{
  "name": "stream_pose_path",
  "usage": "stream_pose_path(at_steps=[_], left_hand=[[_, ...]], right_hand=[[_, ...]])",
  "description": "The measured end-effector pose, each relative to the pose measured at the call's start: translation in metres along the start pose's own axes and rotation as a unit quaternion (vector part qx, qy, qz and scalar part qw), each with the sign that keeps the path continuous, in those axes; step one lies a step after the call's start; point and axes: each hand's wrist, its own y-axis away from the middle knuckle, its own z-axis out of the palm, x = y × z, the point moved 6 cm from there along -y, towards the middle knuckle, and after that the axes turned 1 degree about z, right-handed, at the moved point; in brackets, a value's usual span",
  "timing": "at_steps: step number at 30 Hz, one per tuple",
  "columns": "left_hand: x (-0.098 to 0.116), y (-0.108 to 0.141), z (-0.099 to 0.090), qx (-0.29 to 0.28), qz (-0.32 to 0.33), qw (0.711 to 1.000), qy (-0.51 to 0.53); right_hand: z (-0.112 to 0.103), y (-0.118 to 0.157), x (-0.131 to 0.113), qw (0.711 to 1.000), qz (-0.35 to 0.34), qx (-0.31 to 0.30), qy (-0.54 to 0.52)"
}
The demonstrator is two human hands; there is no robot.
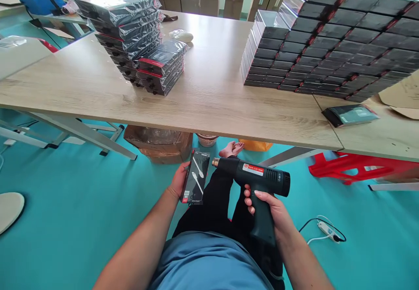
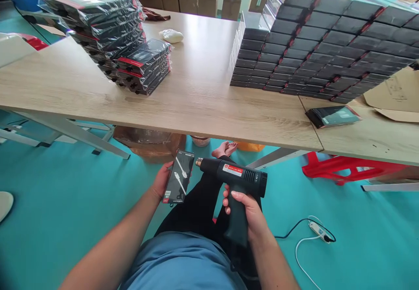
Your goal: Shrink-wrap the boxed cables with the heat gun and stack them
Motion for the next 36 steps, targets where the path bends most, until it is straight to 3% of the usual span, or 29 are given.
stream_pose_path(at_steps=[9,12,15,18,20,24,29,31,36], left_hand=[[-0.004,0.002,-0.004,0.020,-0.015,0.999,-0.024],[-0.003,-0.002,-0.007,0.041,0.007,0.999,-0.015],[0.002,-0.005,-0.010,0.070,0.044,0.997,0.009],[0.007,-0.006,-0.010,0.060,0.064,0.996,0.033],[0.009,-0.004,-0.009,0.052,0.066,0.995,0.048],[0.008,0.000,-0.011,0.064,0.049,0.995,0.060],[0.006,0.002,-0.008,0.025,0.052,0.997,0.058],[0.004,0.003,-0.008,0.019,0.043,0.998,0.044],[0.001,0.002,-0.010,0.020,0.026,0.999,0.031]], right_hand=[[0.017,-0.004,-0.007,1.000,-0.012,-0.014,0.022],[0.037,0.005,-0.007,0.992,-0.025,-0.053,0.110],[0.059,0.014,-0.001,0.963,-0.016,-0.126,0.236],[0.062,0.016,-0.006,0.954,-0.064,-0.090,0.278],[0.061,0.017,-0.009,0.956,-0.091,-0.076,0.268],[0.062,0.021,-0.004,0.963,-0.050,-0.137,0.227],[0.036,0.012,-0.015,0.997,-0.038,-0.006,0.073],[0.032,0.009,-0.018,0.998,-0.030,0.011,0.050],[0.047,0.010,-0.016,0.995,-0.038,-0.042,0.085]])
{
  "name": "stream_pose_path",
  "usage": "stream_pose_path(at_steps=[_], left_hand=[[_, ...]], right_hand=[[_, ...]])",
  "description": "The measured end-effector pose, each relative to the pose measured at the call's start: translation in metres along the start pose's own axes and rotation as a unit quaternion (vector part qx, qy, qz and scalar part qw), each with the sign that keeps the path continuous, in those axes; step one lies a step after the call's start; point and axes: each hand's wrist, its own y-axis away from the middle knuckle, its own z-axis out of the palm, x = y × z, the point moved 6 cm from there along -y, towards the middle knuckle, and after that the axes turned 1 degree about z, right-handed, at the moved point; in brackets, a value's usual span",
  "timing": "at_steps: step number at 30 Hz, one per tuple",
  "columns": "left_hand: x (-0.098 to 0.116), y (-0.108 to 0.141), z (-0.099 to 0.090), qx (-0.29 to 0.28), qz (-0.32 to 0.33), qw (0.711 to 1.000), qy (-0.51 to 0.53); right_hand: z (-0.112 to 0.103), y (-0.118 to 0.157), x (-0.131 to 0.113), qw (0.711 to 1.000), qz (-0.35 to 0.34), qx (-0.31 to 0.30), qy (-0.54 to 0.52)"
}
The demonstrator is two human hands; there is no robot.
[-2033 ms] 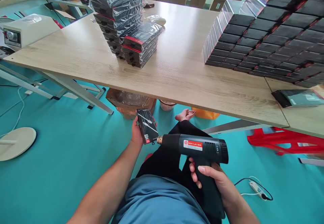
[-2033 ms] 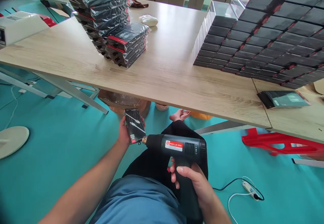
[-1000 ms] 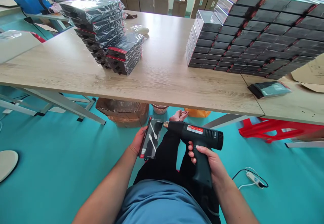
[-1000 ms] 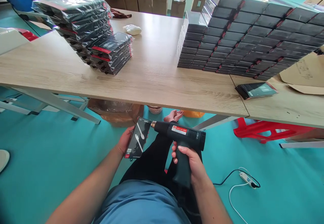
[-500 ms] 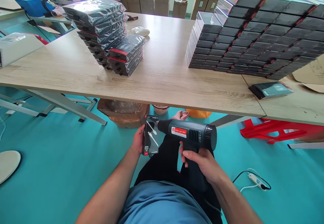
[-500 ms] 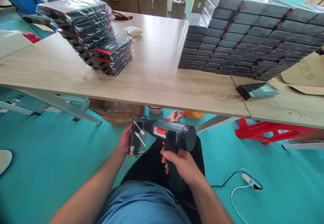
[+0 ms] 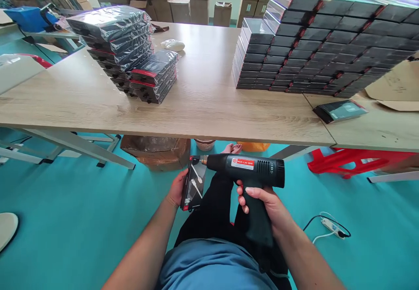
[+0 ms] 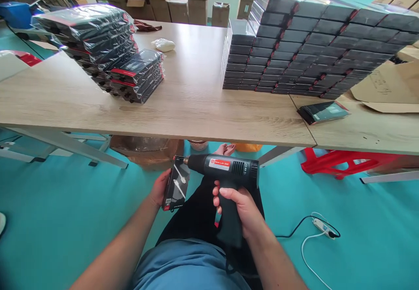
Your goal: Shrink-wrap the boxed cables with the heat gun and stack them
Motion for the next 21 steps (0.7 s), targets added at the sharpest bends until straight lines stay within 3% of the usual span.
stream_pose_path(at_steps=[4,9,14,18,21], left_hand=[[-0.002,-0.001,-0.004,0.019,-0.003,1.000,0.004],[-0.002,0.001,-0.008,0.032,-0.003,0.999,0.001],[0.002,0.004,-0.004,0.036,0.008,0.999,0.003],[0.003,0.005,-0.001,0.023,-0.002,1.000,0.005],[0.008,0.006,0.000,0.025,0.012,1.000,0.010]], right_hand=[[0.015,-0.003,0.003,0.999,-0.009,-0.024,0.046],[0.024,-0.003,-0.005,0.996,-0.052,0.011,0.069],[0.044,0.002,-0.011,0.981,-0.057,-0.079,0.167],[0.036,0.000,-0.020,0.972,-0.094,-0.015,0.214],[0.041,0.006,-0.006,0.953,-0.018,-0.101,0.285]])
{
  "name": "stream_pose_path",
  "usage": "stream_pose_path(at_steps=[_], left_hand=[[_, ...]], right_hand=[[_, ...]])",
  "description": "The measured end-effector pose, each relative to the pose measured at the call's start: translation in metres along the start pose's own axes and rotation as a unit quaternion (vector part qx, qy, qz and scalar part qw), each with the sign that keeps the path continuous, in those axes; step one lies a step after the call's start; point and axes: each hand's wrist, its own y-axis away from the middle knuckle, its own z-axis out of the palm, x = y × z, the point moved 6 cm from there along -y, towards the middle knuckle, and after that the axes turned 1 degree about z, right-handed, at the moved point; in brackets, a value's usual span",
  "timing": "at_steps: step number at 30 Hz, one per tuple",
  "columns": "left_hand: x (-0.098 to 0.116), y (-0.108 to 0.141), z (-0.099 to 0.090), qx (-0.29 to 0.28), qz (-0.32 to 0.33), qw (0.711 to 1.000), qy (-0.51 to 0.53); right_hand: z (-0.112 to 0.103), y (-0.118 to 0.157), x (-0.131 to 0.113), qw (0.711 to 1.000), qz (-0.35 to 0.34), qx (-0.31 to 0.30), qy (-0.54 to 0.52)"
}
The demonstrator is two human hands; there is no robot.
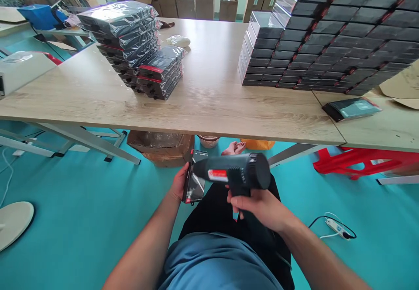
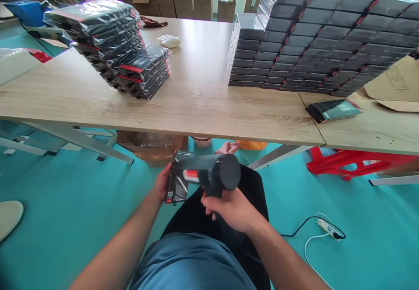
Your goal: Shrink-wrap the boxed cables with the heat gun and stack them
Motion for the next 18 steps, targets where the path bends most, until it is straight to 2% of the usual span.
stream_pose_path(at_steps=[2,3,6,7,11,12,15,16,18], left_hand=[[0.004,0.000,0.001,-0.006,0.014,1.000,0.008],[0.006,-0.001,0.000,-0.006,0.018,1.000,0.012],[0.008,-0.002,-0.004,0.006,0.020,1.000,0.022],[0.008,-0.002,-0.005,0.010,0.018,1.000,0.022],[0.011,-0.003,-0.004,0.007,0.041,0.999,0.023],[0.011,-0.003,-0.004,0.007,0.045,0.999,0.023],[0.012,-0.002,-0.005,0.008,0.038,0.999,0.020],[0.012,-0.002,-0.004,0.002,0.035,0.999,0.021],[0.014,-0.001,-0.002,-0.025,0.039,0.999,0.025]], right_hand=[[0.009,0.006,0.006,0.996,0.030,-0.069,0.040],[0.008,0.008,0.006,0.996,0.030,-0.067,0.052],[-0.002,0.009,-0.003,0.998,-0.015,0.026,0.063],[-0.003,0.009,-0.005,0.997,-0.021,0.035,0.068],[0.015,0.009,-0.005,0.992,0.014,-0.067,0.107],[0.016,0.009,-0.006,0.992,0.009,-0.062,0.106],[0.007,0.011,-0.009,0.996,-0.030,0.016,0.086],[0.006,0.013,-0.008,0.996,-0.027,0.014,0.086],[0.008,0.017,-0.002,0.993,0.002,-0.045,0.109]])
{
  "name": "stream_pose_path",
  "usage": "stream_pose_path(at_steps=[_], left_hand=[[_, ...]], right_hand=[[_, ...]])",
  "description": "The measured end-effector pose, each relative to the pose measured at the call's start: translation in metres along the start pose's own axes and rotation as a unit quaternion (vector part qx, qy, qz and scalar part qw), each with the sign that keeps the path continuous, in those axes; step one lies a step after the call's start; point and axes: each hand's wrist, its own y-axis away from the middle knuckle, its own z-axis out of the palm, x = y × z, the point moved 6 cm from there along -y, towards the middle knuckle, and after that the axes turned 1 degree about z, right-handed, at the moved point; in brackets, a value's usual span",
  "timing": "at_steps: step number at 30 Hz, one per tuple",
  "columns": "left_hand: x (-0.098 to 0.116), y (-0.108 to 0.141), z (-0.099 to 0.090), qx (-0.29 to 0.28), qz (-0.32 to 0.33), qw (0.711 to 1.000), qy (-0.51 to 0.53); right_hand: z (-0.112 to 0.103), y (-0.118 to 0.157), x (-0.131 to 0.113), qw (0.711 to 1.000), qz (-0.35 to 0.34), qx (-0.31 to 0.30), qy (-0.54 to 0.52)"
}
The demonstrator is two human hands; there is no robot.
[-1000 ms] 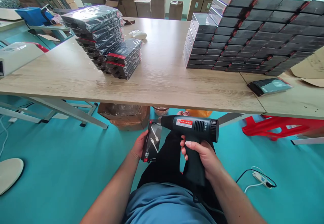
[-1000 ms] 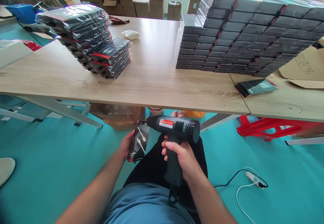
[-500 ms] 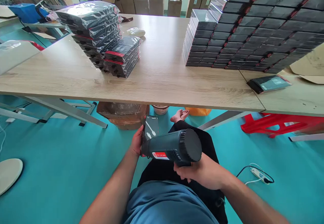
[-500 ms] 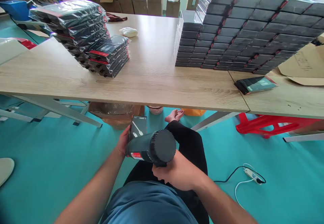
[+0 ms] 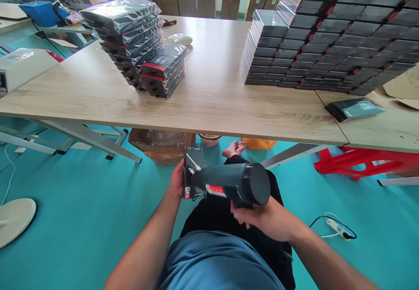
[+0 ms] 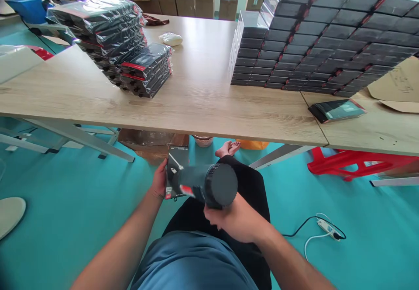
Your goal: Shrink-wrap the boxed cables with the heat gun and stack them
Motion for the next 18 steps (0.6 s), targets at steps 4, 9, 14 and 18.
stream_pose_path(at_steps=[4,9,14,18], left_hand=[[0.005,0.000,0.005,-0.044,0.014,0.999,-0.001],[0.006,-0.001,0.010,-0.052,0.024,0.998,-0.011],[0.003,-0.001,0.009,-0.024,0.020,0.999,-0.015],[0.000,-0.001,0.008,-0.021,0.017,0.999,-0.028]], right_hand=[[-0.011,0.008,0.005,0.999,0.013,0.012,0.034],[-0.012,0.011,0.001,0.999,0.032,0.009,0.017],[-0.007,0.005,-0.009,1.000,0.012,-0.009,0.023],[-0.010,0.000,-0.023,0.998,-0.044,0.000,0.047]])
